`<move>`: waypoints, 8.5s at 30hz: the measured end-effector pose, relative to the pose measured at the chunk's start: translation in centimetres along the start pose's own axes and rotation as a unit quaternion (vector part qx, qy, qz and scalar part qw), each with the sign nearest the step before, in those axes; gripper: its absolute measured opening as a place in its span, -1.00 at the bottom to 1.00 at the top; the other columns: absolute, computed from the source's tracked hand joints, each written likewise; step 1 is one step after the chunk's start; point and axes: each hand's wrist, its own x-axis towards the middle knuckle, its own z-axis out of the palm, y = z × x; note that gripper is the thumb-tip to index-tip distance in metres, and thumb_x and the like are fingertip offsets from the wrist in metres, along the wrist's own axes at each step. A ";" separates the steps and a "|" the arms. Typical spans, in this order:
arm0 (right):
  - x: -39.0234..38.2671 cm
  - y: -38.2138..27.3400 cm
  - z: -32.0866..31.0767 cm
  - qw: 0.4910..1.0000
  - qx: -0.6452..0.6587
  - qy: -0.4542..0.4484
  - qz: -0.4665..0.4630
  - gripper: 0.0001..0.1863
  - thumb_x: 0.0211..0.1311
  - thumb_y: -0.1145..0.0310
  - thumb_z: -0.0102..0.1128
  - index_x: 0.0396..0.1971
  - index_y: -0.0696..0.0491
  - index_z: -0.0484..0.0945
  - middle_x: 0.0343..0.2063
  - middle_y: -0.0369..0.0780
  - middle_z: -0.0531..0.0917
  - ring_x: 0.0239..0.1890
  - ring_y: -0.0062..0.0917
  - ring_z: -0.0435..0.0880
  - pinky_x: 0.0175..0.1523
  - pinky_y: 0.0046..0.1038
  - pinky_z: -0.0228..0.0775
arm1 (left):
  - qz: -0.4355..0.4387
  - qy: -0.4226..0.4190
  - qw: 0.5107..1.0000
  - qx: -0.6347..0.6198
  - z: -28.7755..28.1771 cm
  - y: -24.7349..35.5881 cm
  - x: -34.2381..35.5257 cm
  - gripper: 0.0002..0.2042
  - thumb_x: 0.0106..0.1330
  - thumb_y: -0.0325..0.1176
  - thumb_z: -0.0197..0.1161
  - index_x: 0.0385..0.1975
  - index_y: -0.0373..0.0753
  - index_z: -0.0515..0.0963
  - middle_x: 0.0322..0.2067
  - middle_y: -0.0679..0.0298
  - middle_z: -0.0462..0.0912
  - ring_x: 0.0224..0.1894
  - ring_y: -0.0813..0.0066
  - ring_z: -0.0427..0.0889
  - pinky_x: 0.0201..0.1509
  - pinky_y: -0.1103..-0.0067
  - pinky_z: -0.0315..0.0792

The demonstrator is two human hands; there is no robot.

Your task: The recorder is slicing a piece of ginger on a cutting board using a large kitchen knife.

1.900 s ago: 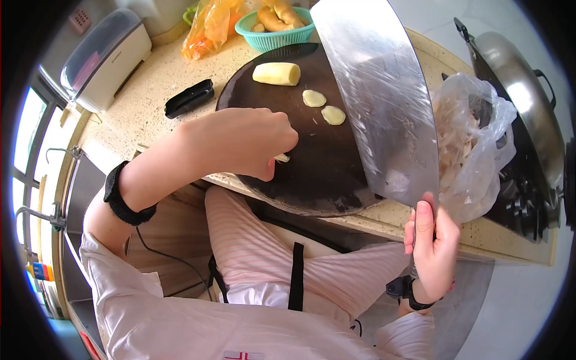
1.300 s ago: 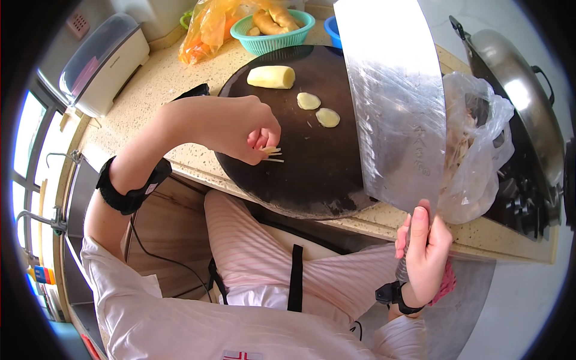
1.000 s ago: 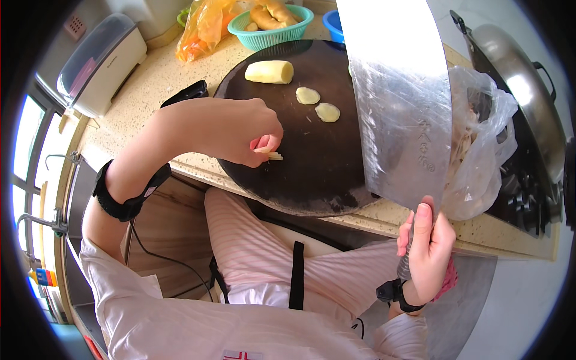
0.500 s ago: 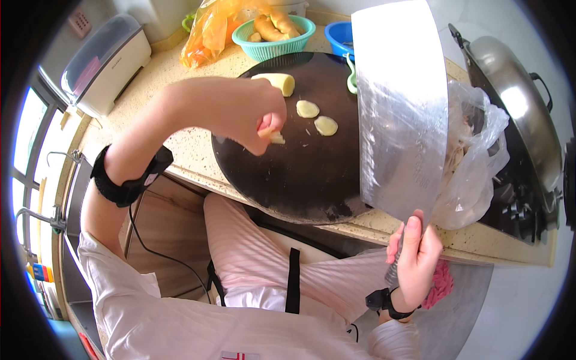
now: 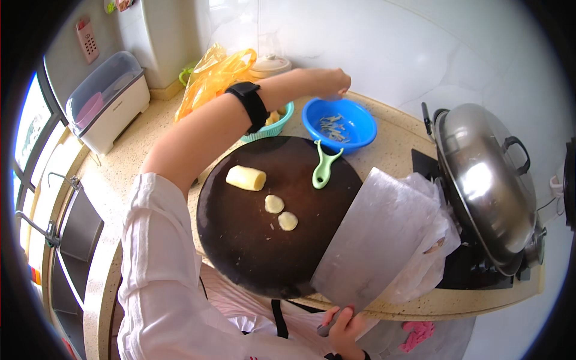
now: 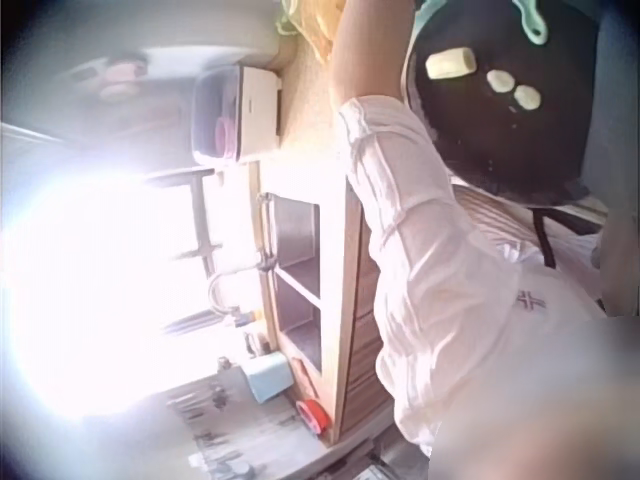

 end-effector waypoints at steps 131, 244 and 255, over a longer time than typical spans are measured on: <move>6.9 -15.2 5.9 0.890 -0.411 -0.197 0.010 -0.78 0.25 0.47 0.11 -0.58 0.23 0.45 -0.83 -0.26 0.33 -0.80 -0.64 0.26 -0.64 -0.55 0.06 | -0.179 0.218 0.954 -0.105 12.1 15.7 -36.1 -0.55 0.31 -0.04 0.00 0.07 -0.16 0.50 0.11 0.01 0.35 0.14 0.02 0.32 0.26 0.18 0.09; 4.3 -15.9 6.6 0.780 -0.610 -0.132 0.035 -0.77 0.16 0.41 0.22 -0.25 0.24 0.53 -0.52 -0.11 0.68 -0.68 -0.36 0.43 -0.47 -0.43 0.25 | -0.179 0.282 0.934 -0.125 13.5 15.2 -35.8 -0.57 0.13 -0.08 0.13 -0.05 -0.14 0.59 0.03 0.03 0.44 0.06 0.10 0.39 0.16 0.24 0.18; 4.6 -16.3 7.4 0.728 -0.649 -0.215 -0.054 -0.74 0.30 0.52 -0.06 -0.09 0.32 0.45 -0.65 -0.24 0.46 -0.75 -0.71 0.33 -0.59 -0.64 0.14 | -0.177 0.275 0.937 -0.120 13.5 15.2 -35.9 -0.57 0.15 -0.04 0.10 -0.06 -0.15 0.60 0.03 0.01 0.44 0.05 0.10 0.40 0.14 0.25 0.20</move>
